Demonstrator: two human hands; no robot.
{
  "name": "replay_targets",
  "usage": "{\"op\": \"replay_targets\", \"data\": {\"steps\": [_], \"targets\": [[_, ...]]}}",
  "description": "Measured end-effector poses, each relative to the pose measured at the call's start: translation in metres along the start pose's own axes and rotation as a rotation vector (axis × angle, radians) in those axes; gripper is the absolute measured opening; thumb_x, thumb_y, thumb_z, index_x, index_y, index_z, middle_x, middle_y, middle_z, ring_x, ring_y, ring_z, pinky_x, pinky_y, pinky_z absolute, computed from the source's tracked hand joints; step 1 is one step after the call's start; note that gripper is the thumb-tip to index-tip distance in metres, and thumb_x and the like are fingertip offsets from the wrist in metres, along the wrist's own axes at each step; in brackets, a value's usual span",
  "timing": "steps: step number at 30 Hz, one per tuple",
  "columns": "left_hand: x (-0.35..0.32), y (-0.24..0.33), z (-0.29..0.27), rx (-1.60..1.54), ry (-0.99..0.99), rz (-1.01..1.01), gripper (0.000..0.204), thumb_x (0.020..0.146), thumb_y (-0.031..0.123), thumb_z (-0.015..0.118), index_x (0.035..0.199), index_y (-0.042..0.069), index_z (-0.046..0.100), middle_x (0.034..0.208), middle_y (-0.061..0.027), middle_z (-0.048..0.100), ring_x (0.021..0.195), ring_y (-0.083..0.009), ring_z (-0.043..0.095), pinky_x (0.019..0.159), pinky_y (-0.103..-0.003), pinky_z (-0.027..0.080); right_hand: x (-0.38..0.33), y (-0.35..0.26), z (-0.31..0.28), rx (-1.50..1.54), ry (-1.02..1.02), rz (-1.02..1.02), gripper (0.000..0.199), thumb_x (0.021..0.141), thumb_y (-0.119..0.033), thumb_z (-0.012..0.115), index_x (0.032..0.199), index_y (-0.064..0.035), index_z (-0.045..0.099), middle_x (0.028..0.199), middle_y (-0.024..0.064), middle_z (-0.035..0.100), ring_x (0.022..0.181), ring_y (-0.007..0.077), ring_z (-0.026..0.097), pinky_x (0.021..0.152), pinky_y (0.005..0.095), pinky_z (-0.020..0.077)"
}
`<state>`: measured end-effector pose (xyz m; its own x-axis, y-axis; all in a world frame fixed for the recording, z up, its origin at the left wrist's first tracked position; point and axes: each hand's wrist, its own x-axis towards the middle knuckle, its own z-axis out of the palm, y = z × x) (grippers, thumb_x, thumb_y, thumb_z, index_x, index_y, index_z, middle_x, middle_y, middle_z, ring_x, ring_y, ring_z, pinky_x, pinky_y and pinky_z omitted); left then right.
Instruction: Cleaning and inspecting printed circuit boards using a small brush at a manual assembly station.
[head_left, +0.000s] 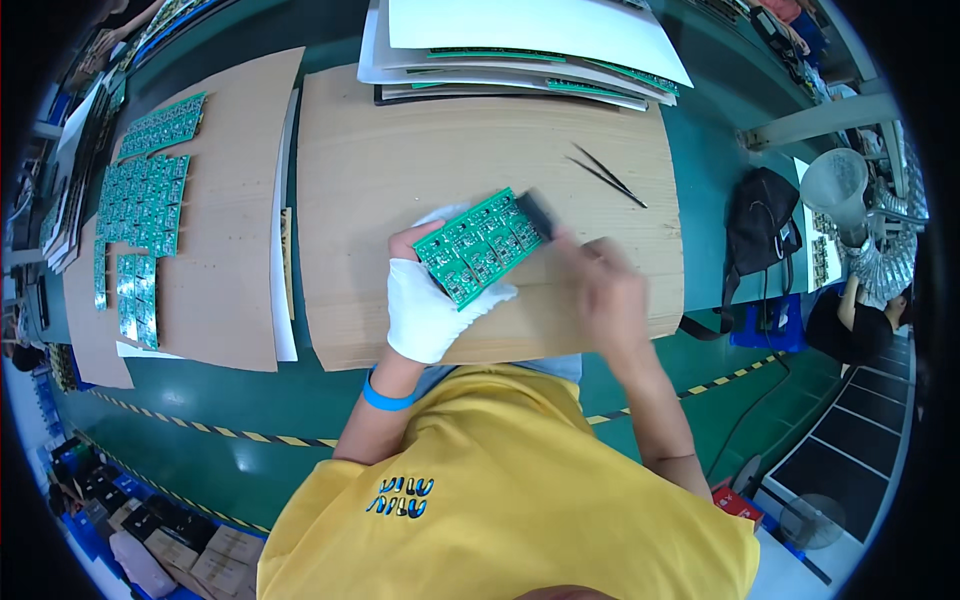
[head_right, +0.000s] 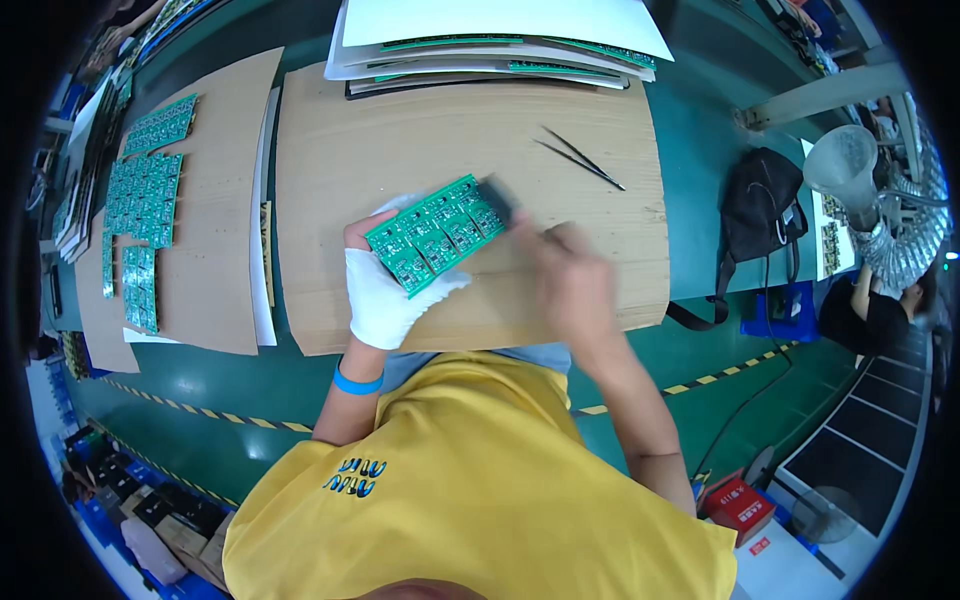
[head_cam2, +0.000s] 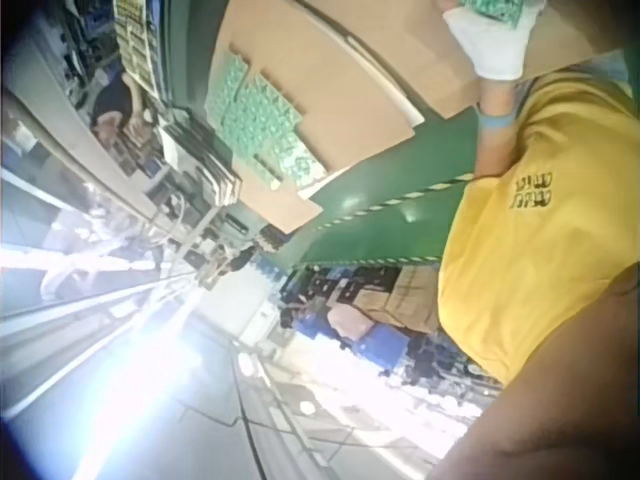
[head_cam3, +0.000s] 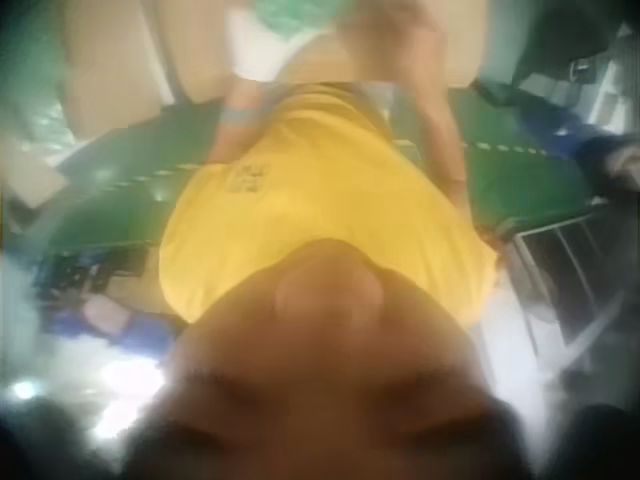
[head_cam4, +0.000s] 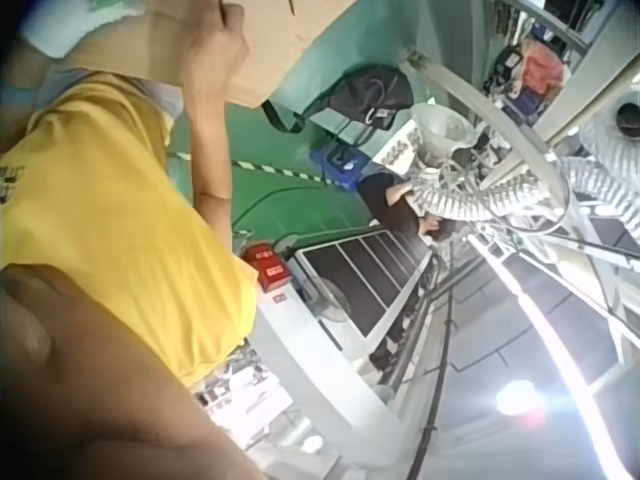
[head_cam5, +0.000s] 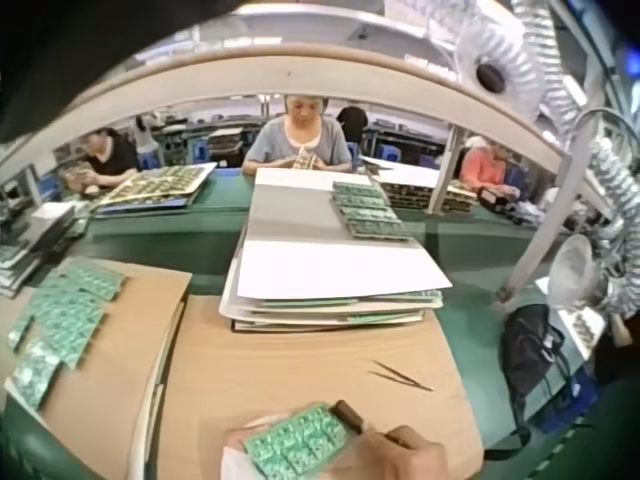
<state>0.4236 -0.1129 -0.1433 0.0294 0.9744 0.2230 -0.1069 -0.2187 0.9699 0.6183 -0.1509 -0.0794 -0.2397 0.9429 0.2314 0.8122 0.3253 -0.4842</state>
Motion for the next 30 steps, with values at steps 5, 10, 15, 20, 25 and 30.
{"op": "replay_targets", "data": {"steps": [5, 10, 15, 20, 25, 30], "targets": [[-0.007, -0.001, 0.003, -0.251, 0.021, -0.046, 0.095, 0.065, 0.005, 0.098, 0.136, 0.007, 0.035, 0.144, -0.0212, 0.05, 0.13, -0.0302, 0.058, 0.108, -0.044, 0.052, -0.007, -0.011, 0.0, 0.026, 0.028, -0.172, 0.063, 0.075, 0.014, 0.06, 0.131, -0.0118, 0.073, 0.094, 0.0137, 0.068, 0.073, 0.025, 0.068, 0.064, 0.0316, 0.0551], [-0.001, 0.003, -0.007, -0.187, -0.016, -0.04, 0.101, 0.06, 0.0, 0.098, 0.14, 0.012, 0.036, 0.149, -0.0212, 0.048, 0.134, -0.0309, 0.055, 0.107, -0.046, 0.054, 0.015, 0.06, -0.014, -0.131, 0.156, 0.104, 0.062, 0.079, 0.012, 0.061, 0.136, -0.0114, 0.069, 0.115, 0.0157, 0.07, 0.103, 0.0332, 0.067, 0.09, 0.04, 0.0541], [0.0, 0.024, -0.013, -0.285, -0.016, -0.184, 0.109, 0.057, -0.001, 0.097, 0.145, 0.017, 0.034, 0.15, -0.0215, 0.048, 0.136, -0.0326, 0.054, 0.107, -0.045, 0.054, 0.025, 0.036, 0.003, 0.143, 0.272, 0.016, 0.071, 0.084, 0.004, 0.071, 0.152, -0.0054, 0.051, 0.151, 0.0176, 0.054, 0.141, 0.0379, 0.049, 0.117, 0.0459, 0.0385], [-0.004, 0.01, -0.023, -0.274, -0.008, -0.143, 0.113, 0.056, 0.001, 0.097, 0.146, 0.022, 0.033, 0.151, -0.0209, 0.049, 0.136, -0.0335, 0.055, 0.105, -0.044, 0.055, 0.027, 0.034, 0.034, 0.768, 0.079, -0.025, 0.093, 0.079, -0.008, 0.086, 0.158, -0.0023, 0.038, 0.16, 0.0178, 0.043, 0.146, 0.0338, 0.045, 0.12, 0.0436, 0.0373], [-0.004, 0.012, -0.022, -0.295, -0.042, -0.178, 0.111, 0.056, 0.002, 0.097, 0.145, 0.023, 0.033, 0.152, -0.0209, 0.048, 0.136, -0.0335, 0.055, 0.105, -0.044, 0.055, 0.022, 0.046, 0.047, 1.074, 0.042, -0.007, 0.093, 0.084, 0.0, 0.081, 0.16, -0.001, 0.029, 0.163, 0.0226, 0.036, 0.149, 0.031, 0.042, 0.121, 0.0435, 0.0376], [-0.002, 0.013, -0.019, -0.34, -0.028, -0.189, 0.107, 0.058, 0.001, 0.096, 0.144, 0.021, 0.035, 0.149, -0.0209, 0.051, 0.132, -0.0321, 0.057, 0.103, -0.043, 0.056, 0.021, 0.044, 0.049, 1.113, 0.052, 0.031, 0.091, 0.082, 0.0, 0.082, 0.158, -0.0013, 0.031, 0.162, 0.0213, 0.037, 0.148, 0.0302, 0.042, 0.122, 0.0438, 0.0345]]}}
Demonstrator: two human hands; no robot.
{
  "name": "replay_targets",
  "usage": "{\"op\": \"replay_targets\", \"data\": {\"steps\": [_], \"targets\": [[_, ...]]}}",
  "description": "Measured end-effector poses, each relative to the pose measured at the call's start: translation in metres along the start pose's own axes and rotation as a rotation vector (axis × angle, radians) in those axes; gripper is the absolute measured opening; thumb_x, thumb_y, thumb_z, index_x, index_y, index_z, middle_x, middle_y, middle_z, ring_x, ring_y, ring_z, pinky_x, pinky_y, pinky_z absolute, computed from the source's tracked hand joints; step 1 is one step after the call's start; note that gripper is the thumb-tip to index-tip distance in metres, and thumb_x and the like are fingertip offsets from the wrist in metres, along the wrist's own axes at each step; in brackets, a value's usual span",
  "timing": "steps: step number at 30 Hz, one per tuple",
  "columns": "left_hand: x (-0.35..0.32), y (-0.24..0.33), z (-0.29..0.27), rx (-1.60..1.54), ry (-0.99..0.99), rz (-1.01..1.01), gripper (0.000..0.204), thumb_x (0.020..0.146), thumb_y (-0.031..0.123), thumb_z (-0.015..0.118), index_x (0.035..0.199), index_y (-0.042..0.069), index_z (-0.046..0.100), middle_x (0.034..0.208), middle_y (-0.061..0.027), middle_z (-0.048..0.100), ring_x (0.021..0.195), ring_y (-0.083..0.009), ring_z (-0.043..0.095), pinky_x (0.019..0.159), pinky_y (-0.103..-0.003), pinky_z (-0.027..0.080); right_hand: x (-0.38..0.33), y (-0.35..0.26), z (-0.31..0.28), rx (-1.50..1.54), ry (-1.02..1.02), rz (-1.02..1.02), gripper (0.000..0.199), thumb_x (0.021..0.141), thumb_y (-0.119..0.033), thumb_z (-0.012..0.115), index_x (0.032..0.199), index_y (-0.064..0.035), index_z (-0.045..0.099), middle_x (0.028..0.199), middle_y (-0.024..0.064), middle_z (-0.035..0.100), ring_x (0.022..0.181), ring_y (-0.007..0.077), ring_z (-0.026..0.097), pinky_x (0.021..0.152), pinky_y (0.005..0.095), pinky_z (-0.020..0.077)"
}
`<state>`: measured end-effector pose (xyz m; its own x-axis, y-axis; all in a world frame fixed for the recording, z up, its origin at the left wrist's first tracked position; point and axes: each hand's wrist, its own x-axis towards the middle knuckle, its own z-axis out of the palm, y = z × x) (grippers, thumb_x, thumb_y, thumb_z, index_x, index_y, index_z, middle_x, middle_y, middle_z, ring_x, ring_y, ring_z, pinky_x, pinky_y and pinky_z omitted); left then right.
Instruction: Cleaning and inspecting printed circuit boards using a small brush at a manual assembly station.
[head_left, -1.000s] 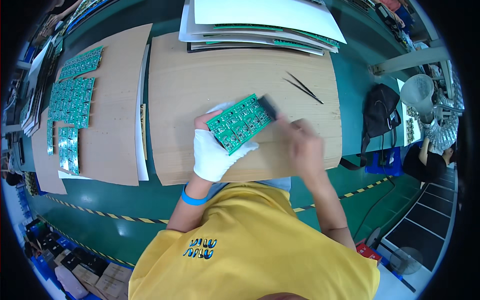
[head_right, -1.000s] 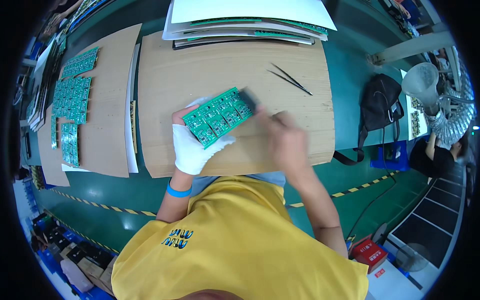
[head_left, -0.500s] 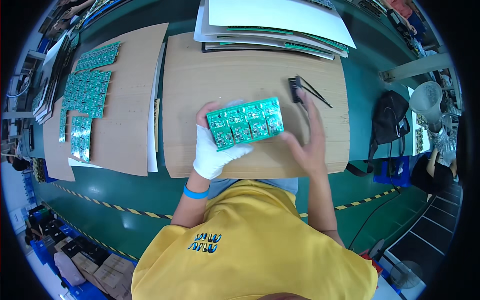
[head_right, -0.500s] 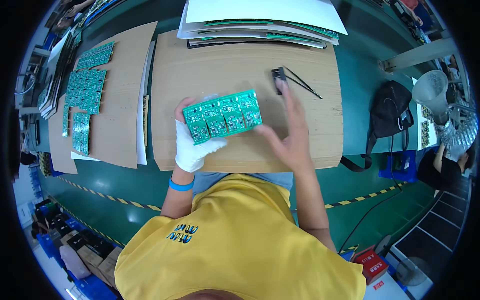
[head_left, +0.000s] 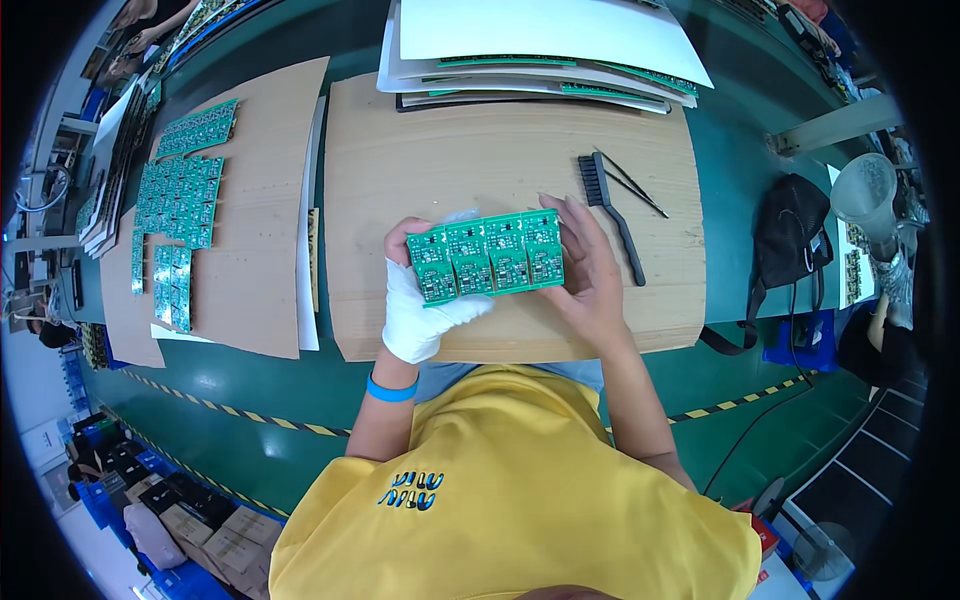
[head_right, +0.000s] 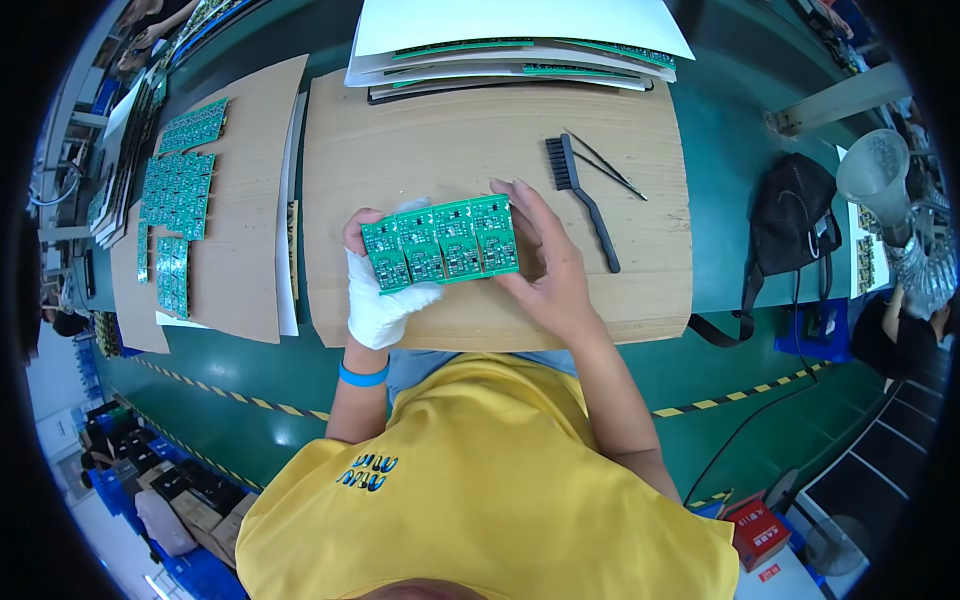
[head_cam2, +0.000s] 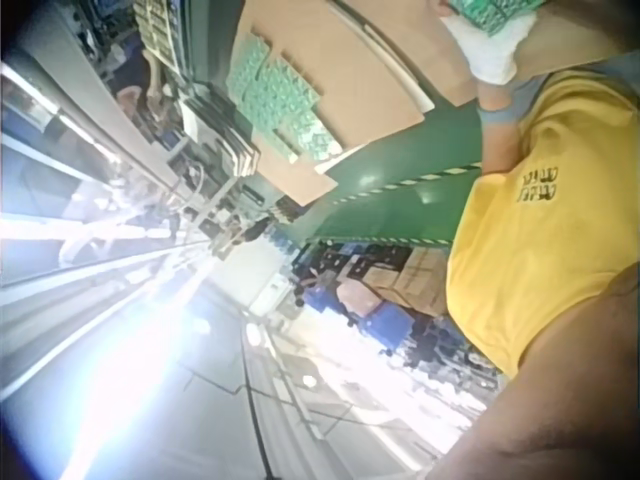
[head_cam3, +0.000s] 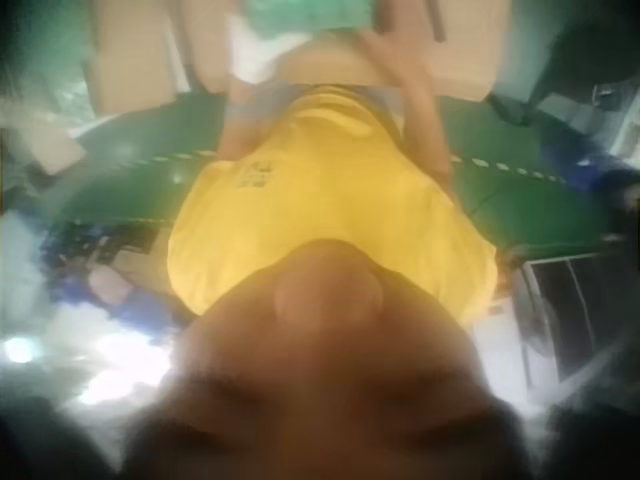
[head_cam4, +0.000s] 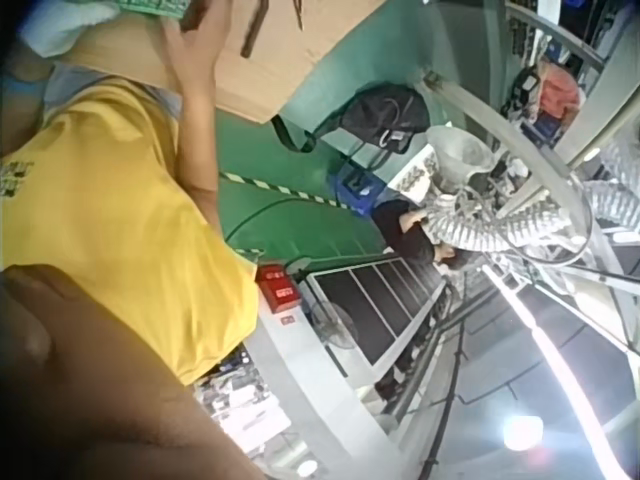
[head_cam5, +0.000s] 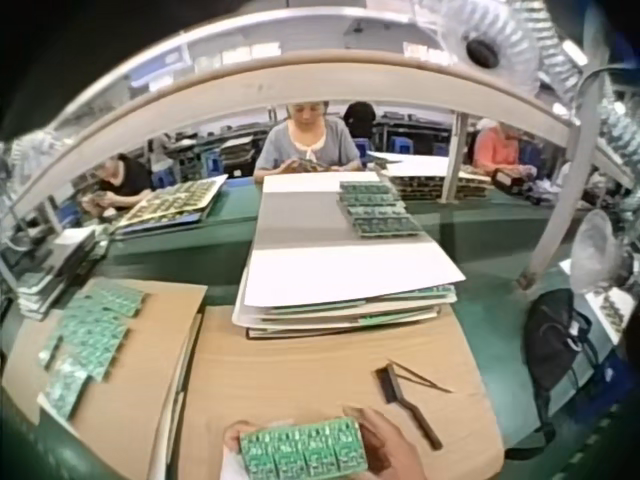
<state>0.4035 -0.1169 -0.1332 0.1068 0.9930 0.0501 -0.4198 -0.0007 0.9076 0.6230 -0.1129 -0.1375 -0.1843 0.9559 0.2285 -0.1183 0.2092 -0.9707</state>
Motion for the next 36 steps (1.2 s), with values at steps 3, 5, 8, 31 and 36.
{"op": "replay_targets", "data": {"steps": [3, 5, 8, 31, 36], "targets": [[0.001, -0.003, -0.004, -0.08, -0.032, 0.026, 0.098, 0.063, 0.0, 0.094, 0.142, 0.017, 0.038, 0.145, -0.0198, 0.054, 0.128, -0.03, 0.061, 0.101, -0.041, 0.057, 0.003, -0.004, 0.006, -0.195, 0.143, -0.197, 0.047, 0.093, -0.009, 0.076, 0.134, 0.0002, 0.054, 0.126, 0.0156, 0.064, 0.111, 0.0217, 0.068, 0.097, 0.0344, 0.0554], [-0.003, -0.015, -0.02, 0.01, -0.043, -0.035, 0.082, 0.072, -0.002, 0.087, 0.14, 0.011, 0.041, 0.137, -0.017, 0.058, 0.12, -0.0276, 0.065, 0.096, -0.04, 0.059, -0.006, 0.005, -0.006, -0.176, 0.15, -0.084, 0.031, 0.097, -0.014, 0.072, 0.121, -0.0009, 0.057, 0.11, 0.0109, 0.063, 0.094, 0.0172, 0.065, 0.082, 0.0307, 0.0532], [-0.003, -0.007, -0.007, 0.036, -0.014, -0.123, 0.069, 0.08, -0.005, 0.08, 0.138, 0.007, 0.043, 0.131, -0.0148, 0.062, 0.113, -0.0257, 0.067, 0.092, -0.039, 0.061, -0.016, 0.012, -0.016, -0.149, 0.171, 0.149, 0.021, 0.105, -0.022, 0.064, 0.096, -0.0032, 0.061, 0.077, 0.0014, 0.061, 0.061, 0.0082, 0.059, 0.054, 0.0234, 0.0489], [0.002, 0.001, 0.002, -0.126, 0.08, -0.206, 0.06, 0.088, -0.009, 0.068, 0.141, -0.001, 0.042, 0.122, -0.0127, 0.064, 0.102, -0.0215, 0.069, 0.085, -0.037, 0.061, -0.001, -0.008, 0.002, -0.11, 0.262, 0.243, 0.058, 0.114, -0.043, 0.036, 0.117, 0.0049, 0.069, 0.067, 0.0, 0.062, 0.047, 0.0046, 0.046, 0.044, 0.0207, 0.0334], [0.003, 0.002, 0.0, -0.09, 0.086, -0.155, 0.059, 0.088, -0.01, 0.067, 0.142, 0.0, 0.045, 0.123, -0.0127, 0.064, 0.102, -0.0219, 0.069, 0.085, -0.037, 0.061, 0.0, -0.011, 0.001, -0.087, 0.22, 0.223, 0.057, 0.114, -0.043, 0.036, 0.114, 0.0037, 0.07, 0.07, 0.0003, 0.063, 0.052, 0.0045, 0.048, 0.047, 0.0208, 0.0346]]}}
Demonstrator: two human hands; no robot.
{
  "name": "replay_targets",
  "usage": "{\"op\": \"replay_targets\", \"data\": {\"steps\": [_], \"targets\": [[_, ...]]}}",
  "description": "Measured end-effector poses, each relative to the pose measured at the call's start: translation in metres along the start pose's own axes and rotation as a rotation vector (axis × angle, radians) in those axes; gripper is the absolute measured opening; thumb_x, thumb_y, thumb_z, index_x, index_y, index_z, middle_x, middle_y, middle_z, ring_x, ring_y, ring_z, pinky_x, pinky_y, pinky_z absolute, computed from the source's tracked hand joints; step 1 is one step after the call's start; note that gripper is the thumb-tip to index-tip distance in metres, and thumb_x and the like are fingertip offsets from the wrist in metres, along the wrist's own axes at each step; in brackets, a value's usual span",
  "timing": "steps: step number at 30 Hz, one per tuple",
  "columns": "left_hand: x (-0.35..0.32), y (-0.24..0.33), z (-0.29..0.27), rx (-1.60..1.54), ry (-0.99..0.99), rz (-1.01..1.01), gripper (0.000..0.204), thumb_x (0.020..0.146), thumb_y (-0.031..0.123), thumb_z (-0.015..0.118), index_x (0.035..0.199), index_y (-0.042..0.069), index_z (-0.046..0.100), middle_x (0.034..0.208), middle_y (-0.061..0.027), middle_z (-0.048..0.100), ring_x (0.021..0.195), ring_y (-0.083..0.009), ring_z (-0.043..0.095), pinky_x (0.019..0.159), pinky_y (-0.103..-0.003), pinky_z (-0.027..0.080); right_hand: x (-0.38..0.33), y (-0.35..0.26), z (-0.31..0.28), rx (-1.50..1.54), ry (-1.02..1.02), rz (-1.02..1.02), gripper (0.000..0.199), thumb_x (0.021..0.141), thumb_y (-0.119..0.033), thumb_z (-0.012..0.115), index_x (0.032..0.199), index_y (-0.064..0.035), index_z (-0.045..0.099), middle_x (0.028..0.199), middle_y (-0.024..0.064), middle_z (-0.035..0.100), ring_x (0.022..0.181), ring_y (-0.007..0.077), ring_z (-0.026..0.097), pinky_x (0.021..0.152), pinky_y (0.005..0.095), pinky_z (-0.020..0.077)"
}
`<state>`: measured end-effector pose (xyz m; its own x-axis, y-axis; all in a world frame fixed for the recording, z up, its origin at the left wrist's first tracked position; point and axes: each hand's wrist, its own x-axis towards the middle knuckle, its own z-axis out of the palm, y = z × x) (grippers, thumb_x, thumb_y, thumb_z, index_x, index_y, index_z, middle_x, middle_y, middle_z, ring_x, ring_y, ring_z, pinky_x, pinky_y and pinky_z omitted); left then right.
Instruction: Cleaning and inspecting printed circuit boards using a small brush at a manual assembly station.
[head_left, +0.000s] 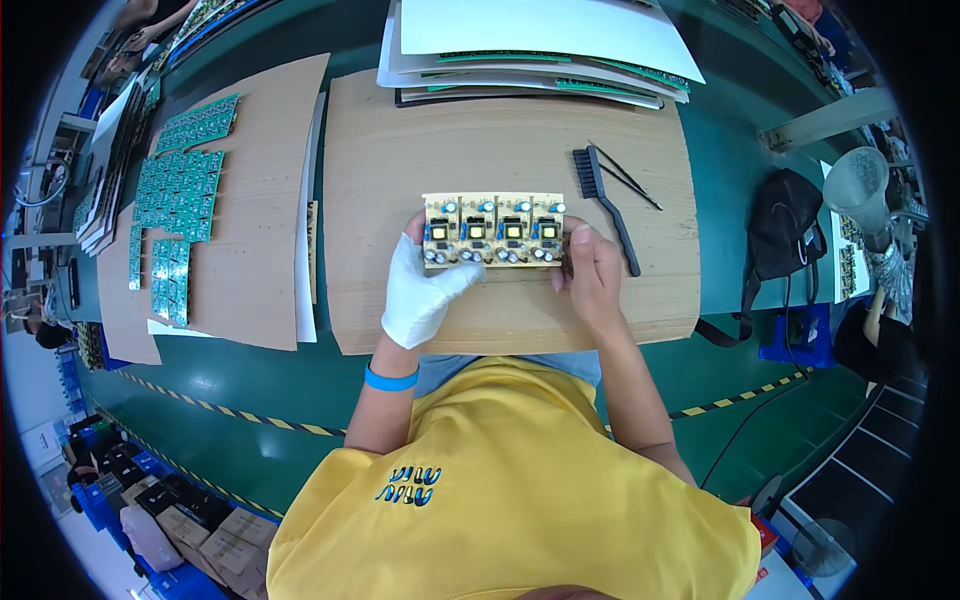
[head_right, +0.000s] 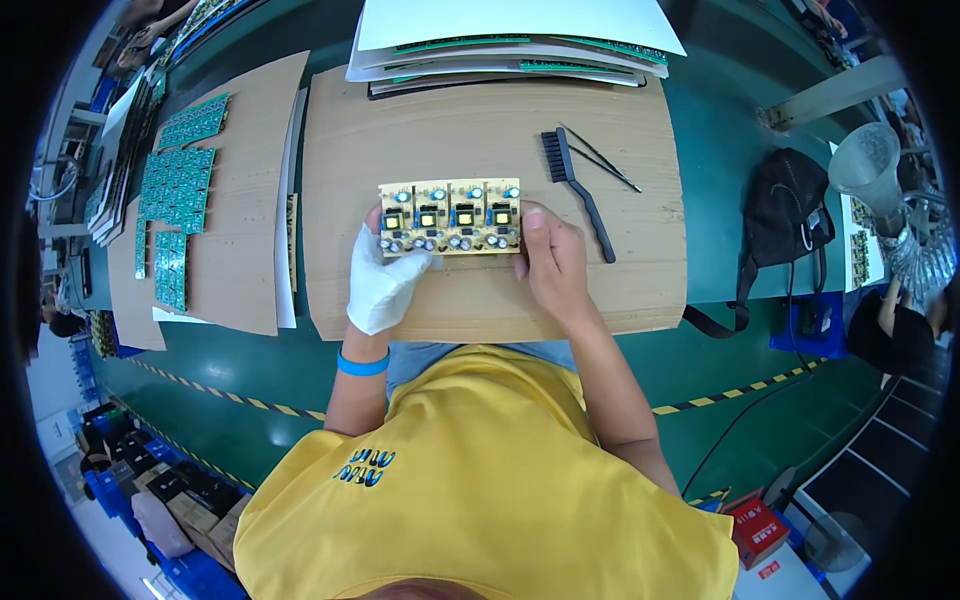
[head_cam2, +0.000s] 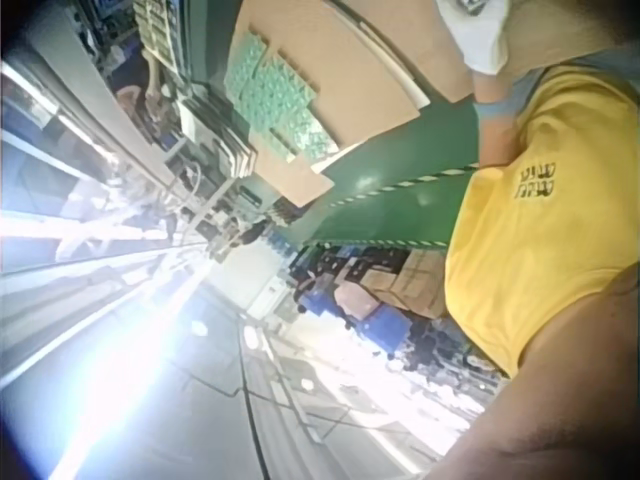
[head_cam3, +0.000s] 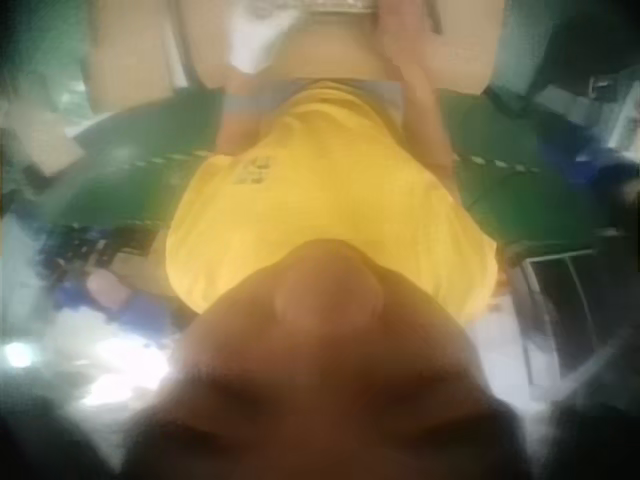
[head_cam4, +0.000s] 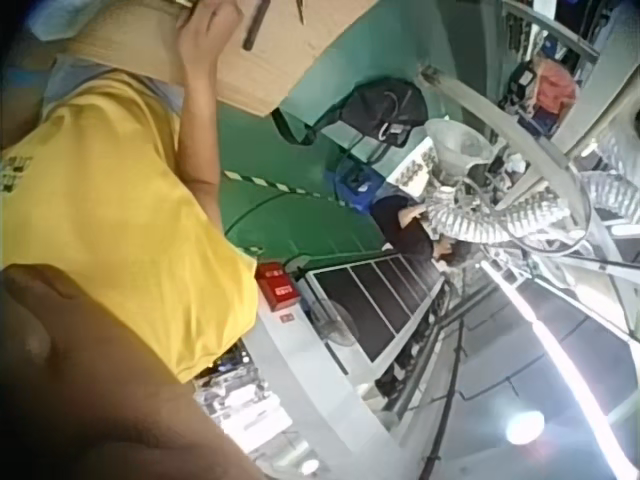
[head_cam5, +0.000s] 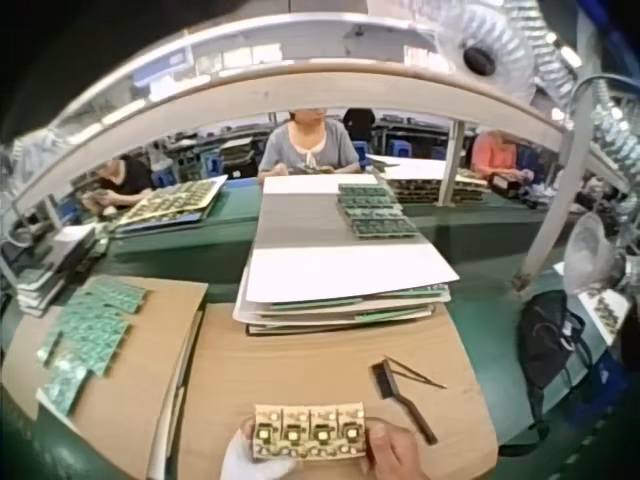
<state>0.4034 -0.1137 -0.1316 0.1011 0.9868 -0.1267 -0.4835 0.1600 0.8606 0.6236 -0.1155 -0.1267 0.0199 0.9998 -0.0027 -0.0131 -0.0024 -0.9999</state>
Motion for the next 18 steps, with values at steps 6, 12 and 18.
{"op": "replay_targets", "data": {"steps": [6, 12, 18], "targets": [[0.015, 0.016, 0.017, -0.32, 0.072, 0.005, 0.046, 0.095, -0.005, 0.065, 0.139, 0.002, 0.051, 0.126, -0.0126, 0.065, 0.112, -0.0235, 0.067, 0.095, -0.041, 0.058, -0.009, -0.01, 0.0, -0.168, -0.25, -0.144, 0.048, 0.111, -0.037, 0.045, 0.114, 0.0044, 0.069, 0.076, 0.0045, 0.065, 0.062, 0.0118, 0.056, 0.055, 0.0275, 0.0432], [0.045, 0.029, 0.021, -0.397, 0.002, -0.083, 0.032, 0.105, 0.009, 0.057, 0.136, 0.002, 0.054, 0.128, -0.0119, 0.065, 0.12, -0.0228, 0.064, 0.104, -0.042, 0.053, 0.013, -0.032, -0.041, -0.813, 0.166, -0.44, 0.023, 0.097, -0.016, 0.069, 0.113, 0.0007, 0.069, 0.089, 0.0151, 0.068, 0.07, 0.0254, 0.063, 0.064, 0.0342, 0.0499], [0.084, 0.02, 0.032, -0.348, -0.132, -0.123, 0.033, 0.108, 0.019, 0.052, 0.137, 0.002, 0.054, 0.131, -0.0119, 0.065, 0.117, -0.0221, 0.066, 0.1, -0.04, 0.056, 0.057, -0.023, -0.095, -1.168, 0.224, -0.402, 0.015, 0.093, -0.004, 0.068, 0.106, 0.0025, 0.067, 0.107, 0.0205, 0.066, 0.096, 0.0354, 0.065, 0.078, 0.0427, 0.0519]]}}
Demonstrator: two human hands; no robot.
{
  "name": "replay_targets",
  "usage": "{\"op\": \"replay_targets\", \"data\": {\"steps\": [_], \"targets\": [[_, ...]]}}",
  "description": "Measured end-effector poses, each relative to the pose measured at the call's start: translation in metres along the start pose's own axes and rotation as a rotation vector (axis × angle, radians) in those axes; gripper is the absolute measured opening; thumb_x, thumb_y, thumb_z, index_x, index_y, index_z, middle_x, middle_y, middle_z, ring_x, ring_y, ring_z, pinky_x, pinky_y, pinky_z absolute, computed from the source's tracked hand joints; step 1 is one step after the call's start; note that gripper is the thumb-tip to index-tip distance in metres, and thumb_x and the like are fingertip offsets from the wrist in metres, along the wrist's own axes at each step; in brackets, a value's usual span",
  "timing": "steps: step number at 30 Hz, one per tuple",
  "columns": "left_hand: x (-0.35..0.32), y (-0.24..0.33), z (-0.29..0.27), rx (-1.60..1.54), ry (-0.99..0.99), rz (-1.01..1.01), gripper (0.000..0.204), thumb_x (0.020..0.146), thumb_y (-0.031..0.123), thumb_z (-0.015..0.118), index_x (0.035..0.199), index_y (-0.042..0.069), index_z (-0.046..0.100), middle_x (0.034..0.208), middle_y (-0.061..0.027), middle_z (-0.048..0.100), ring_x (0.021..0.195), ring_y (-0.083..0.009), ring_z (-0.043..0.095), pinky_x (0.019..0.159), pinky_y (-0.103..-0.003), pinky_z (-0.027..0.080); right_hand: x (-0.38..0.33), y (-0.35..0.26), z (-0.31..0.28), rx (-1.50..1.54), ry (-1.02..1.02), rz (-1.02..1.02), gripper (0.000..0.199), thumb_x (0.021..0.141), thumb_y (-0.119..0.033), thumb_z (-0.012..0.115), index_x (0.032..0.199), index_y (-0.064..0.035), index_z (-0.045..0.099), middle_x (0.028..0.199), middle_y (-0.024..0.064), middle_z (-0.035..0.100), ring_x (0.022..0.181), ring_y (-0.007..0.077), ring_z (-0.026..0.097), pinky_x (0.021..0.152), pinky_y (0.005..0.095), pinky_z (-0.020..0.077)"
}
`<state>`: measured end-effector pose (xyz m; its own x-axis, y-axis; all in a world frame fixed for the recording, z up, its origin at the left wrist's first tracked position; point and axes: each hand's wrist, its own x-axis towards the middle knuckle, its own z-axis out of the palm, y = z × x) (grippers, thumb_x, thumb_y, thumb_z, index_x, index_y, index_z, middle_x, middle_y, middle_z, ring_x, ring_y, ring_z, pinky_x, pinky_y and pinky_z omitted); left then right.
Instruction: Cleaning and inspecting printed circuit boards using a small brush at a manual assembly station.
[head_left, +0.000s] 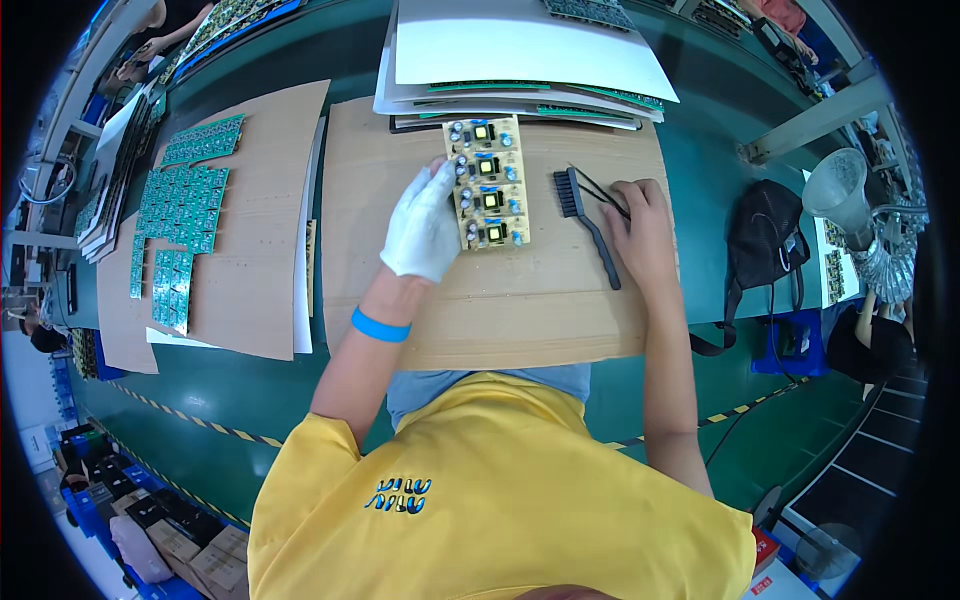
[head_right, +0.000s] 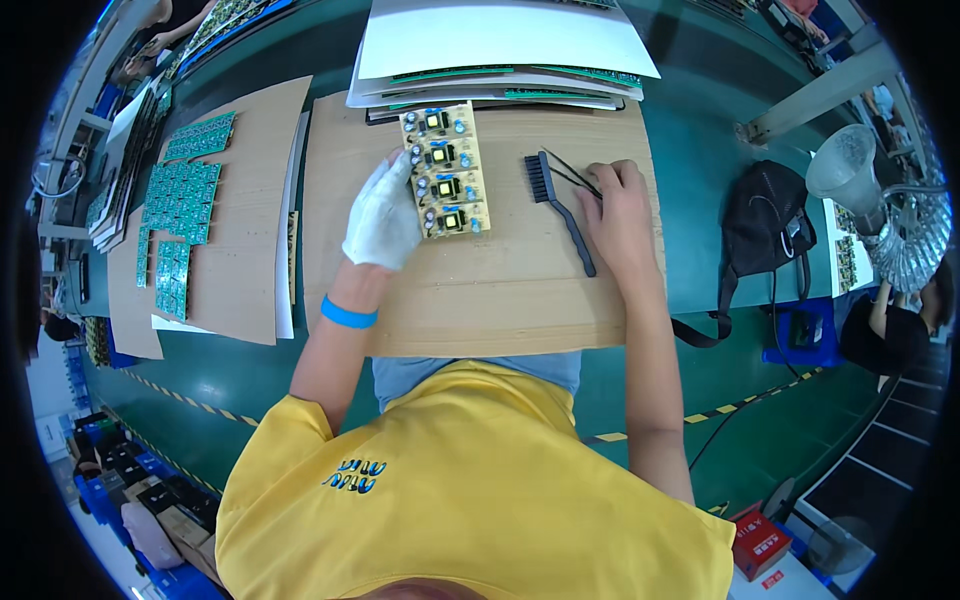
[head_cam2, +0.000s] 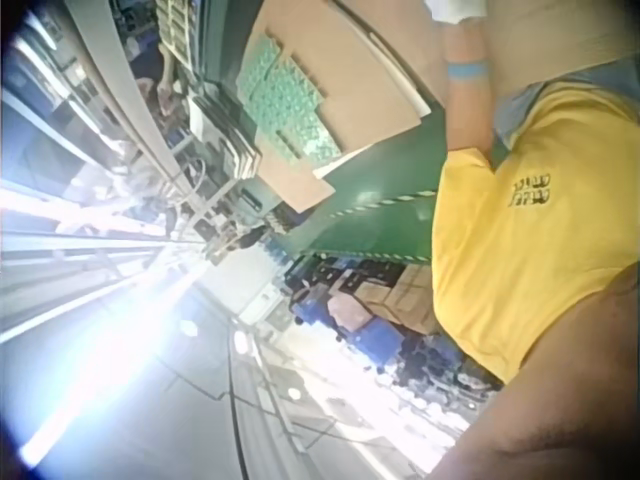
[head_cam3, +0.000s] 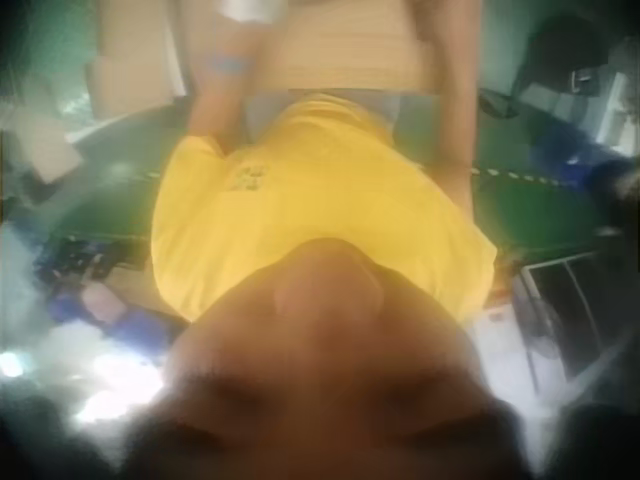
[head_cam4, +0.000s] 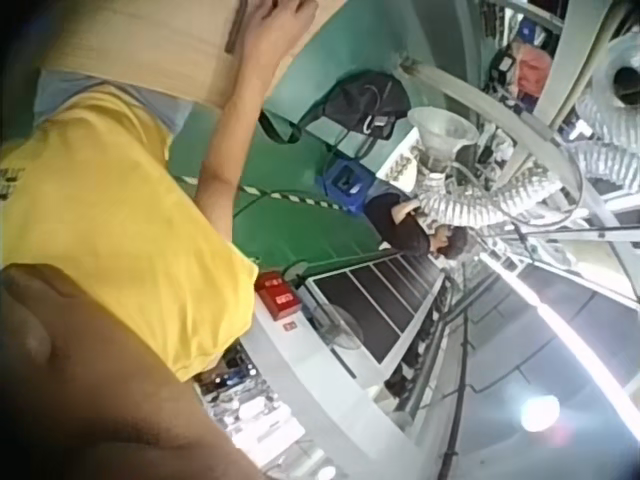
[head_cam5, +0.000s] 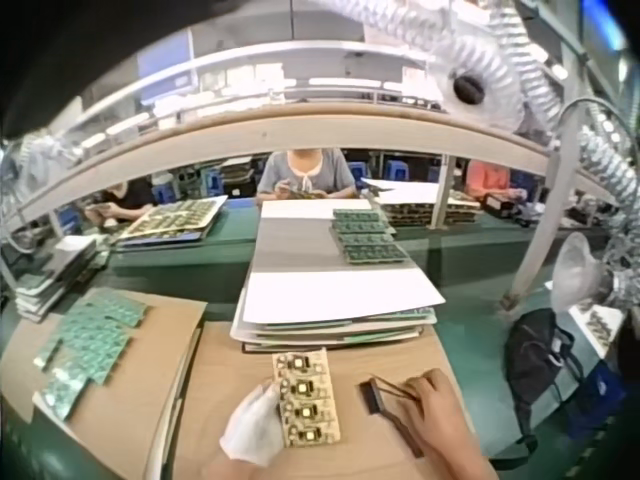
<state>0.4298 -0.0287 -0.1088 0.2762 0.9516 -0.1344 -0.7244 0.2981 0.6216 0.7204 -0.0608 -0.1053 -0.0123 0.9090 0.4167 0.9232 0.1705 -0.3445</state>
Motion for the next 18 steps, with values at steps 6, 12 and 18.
{"op": "replay_targets", "data": {"steps": [6, 12, 18], "targets": [[0.02, -0.002, -0.005, -0.026, -0.071, -0.157, 0.037, 0.107, 0.017, 0.055, 0.141, 0.002, 0.051, 0.13, -0.0109, 0.065, 0.115, -0.0209, 0.068, 0.097, -0.037, 0.058, 0.0, 0.007, -0.001, -0.035, -0.089, 0.054, 0.011, 0.095, -0.001, 0.065, 0.104, 0.0051, 0.064, 0.111, 0.0198, 0.064, 0.103, 0.039, 0.061, 0.083, 0.0444, 0.0515], [0.01, 0.005, 0.007, 0.109, -0.085, -0.135, 0.044, 0.106, 0.012, 0.056, 0.147, 0.002, 0.044, 0.131, -0.0105, 0.065, 0.115, -0.0198, 0.068, 0.095, -0.036, 0.06, -0.012, -0.025, -0.028, 0.175, 0.101, 0.105, 0.018, 0.093, 0.001, 0.066, 0.111, 0.0034, 0.065, 0.099, 0.0171, 0.067, 0.085, 0.0356, 0.064, 0.075, 0.042, 0.0529], [0.002, 0.006, 0.006, 0.038, -0.128, -0.201, 0.047, 0.106, 0.011, 0.054, 0.15, 0.002, 0.04, 0.132, -0.0123, 0.064, 0.114, -0.0226, 0.069, 0.093, -0.038, 0.061, -0.018, -0.073, -0.02, 0.351, -0.031, -0.135, 0.021, 0.086, 0.002, 0.075, 0.106, 0.0003, 0.072, 0.09, 0.0133, 0.069, 0.071, 0.0291, 0.065, 0.063, 0.0373, 0.052]]}}
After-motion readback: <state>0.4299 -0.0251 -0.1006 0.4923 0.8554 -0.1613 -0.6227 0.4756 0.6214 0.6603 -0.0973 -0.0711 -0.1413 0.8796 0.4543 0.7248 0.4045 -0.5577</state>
